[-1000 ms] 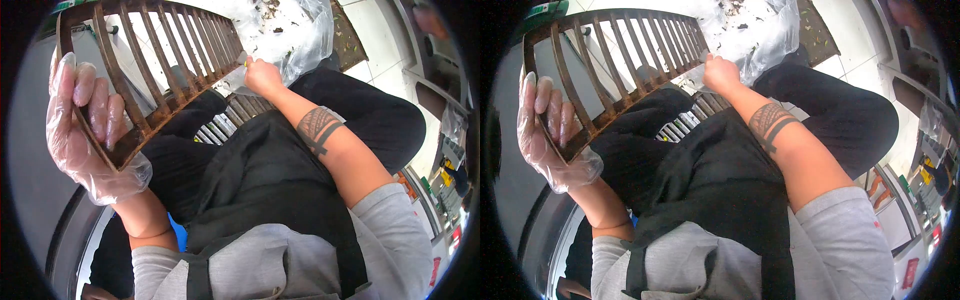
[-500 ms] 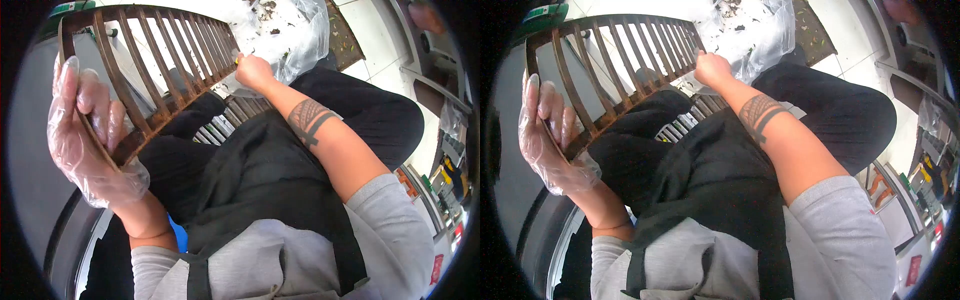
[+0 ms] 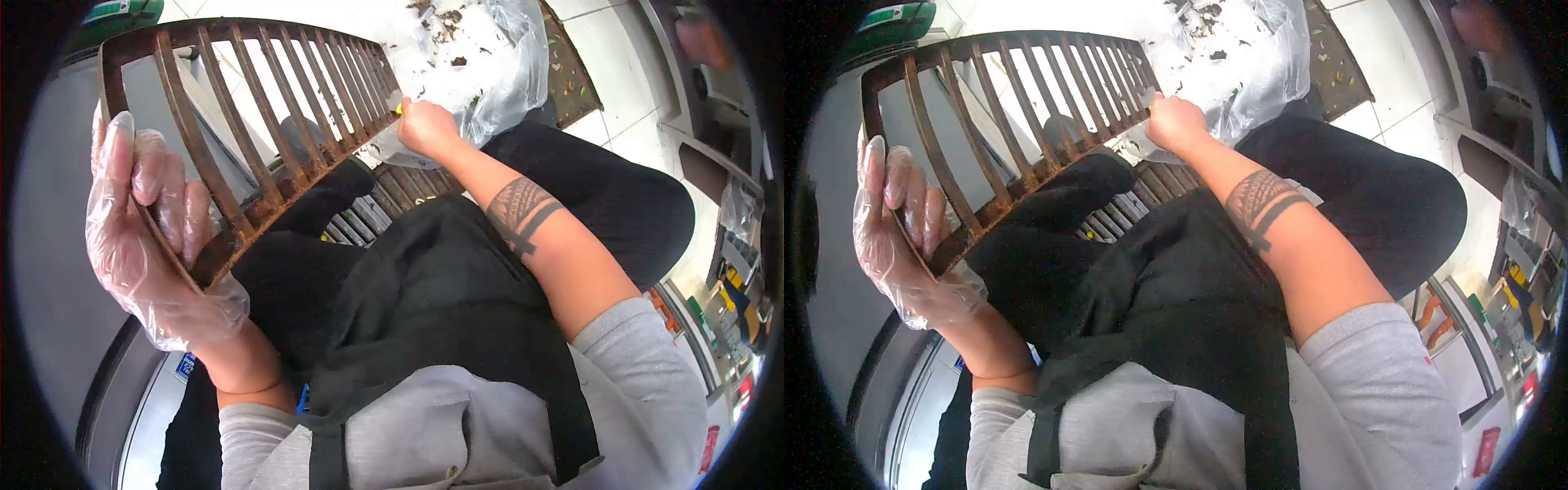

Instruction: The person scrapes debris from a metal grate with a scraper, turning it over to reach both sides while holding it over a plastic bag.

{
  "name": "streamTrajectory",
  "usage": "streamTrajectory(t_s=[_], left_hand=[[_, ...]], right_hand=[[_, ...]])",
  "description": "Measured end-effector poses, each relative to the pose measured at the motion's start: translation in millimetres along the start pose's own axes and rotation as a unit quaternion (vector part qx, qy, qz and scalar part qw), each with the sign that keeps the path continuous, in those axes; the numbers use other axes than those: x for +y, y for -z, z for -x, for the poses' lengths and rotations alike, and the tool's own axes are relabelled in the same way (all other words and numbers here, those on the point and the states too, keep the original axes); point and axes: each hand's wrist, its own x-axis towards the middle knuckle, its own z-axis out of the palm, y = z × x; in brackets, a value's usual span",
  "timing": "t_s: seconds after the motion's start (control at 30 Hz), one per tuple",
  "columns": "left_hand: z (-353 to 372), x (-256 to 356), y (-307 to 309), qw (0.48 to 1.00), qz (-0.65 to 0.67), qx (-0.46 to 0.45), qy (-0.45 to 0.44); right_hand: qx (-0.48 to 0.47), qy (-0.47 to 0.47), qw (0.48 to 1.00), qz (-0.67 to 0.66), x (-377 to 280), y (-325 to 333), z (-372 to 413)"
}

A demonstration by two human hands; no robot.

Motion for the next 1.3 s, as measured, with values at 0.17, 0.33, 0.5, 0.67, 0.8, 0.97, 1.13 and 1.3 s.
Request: streamTrajectory(t_s=[0.17, 0.33, 0.5, 0.67, 0.8, 0.97, 1.13, 1.3], left_hand=[[7, -3, -15, 1.000, 0.015, 0.011, -0.010], [7, -1, -11, 1.000, 0.029, 0.005, -0.006], [5, -4, -9, 0.998, 0.030, 0.044, -0.011], [6, 0, -8, 0.999, 0.038, 0.038, 0.005], [8, -5, -10, 0.997, 0.044, 0.060, 0.000], [10, -4, -10, 0.997, 0.018, 0.073, -0.012], [14, -9, -7, 0.999, 0.044, 0.027, -0.017], [11, -1, -16, 0.997, 0.019, 0.079, -0.006]], right_hand=[[0.007, -0.002, 1.000, -0.022, -9, 12, -31], [0.015, -0.010, 1.000, -0.012, -7, 1, -18], [0.000, 0.014, 1.000, -0.020, -20, 25, -58], [-0.048, -0.032, 0.998, -0.019, -19, 24, -34], [-0.021, -0.009, 0.999, -0.029, -24, 34, -72], [-0.049, -0.023, 0.999, -0.007, -20, 37, -51], [-0.012, -0.015, 1.000, -0.020, -30, 43, -82], [-0.027, -0.005, 1.000, 0.002, -25, 30, -64]])
